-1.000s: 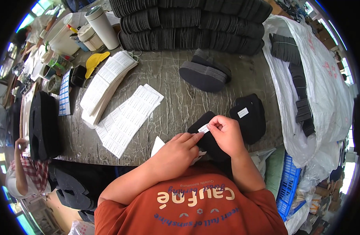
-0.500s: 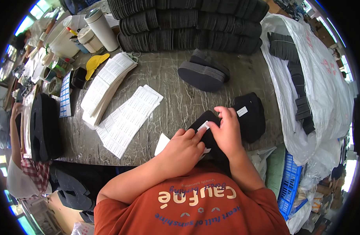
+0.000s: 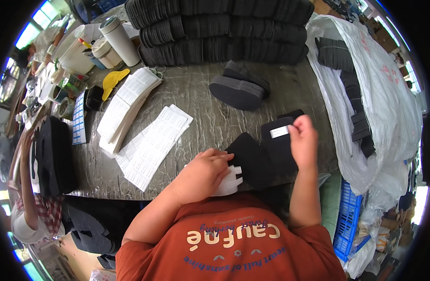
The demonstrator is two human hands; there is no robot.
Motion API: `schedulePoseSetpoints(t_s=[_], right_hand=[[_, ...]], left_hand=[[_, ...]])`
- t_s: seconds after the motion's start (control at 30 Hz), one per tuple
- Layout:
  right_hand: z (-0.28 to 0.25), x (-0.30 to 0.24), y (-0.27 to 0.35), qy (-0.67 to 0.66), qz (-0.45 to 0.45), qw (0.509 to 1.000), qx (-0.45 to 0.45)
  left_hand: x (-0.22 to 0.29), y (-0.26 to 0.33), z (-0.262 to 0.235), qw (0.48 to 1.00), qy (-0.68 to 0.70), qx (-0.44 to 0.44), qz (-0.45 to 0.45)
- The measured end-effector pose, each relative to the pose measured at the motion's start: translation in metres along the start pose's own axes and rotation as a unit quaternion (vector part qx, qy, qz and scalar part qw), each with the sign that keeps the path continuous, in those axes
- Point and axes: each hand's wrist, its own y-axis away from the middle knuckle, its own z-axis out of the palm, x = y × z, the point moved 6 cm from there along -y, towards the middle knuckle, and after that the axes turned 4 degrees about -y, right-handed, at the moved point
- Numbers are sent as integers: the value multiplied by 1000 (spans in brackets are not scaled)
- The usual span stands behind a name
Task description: The worker is applying white labels onto black shoe components and then bundling the finished pieces.
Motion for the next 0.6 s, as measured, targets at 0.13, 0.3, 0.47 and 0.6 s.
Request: schedulePoseSetpoints(t_s=[0.13, 0.3, 0.47, 0.6], right_hand=[[-10, -51, 16, 126, -202, 970, 46], [60, -65, 70, -249, 46, 918, -306], [46, -59, 45, -205, 25, 957, -202], [65, -46, 36, -161, 31, 962, -221]], left_hand=[[-4, -4, -12, 997, 49, 46, -48], [-2, -6, -18, 989, 4, 33, -144], [-10, 6, -15, 977, -120, -17, -178], [22, 8, 9, 991, -105, -76, 36]])
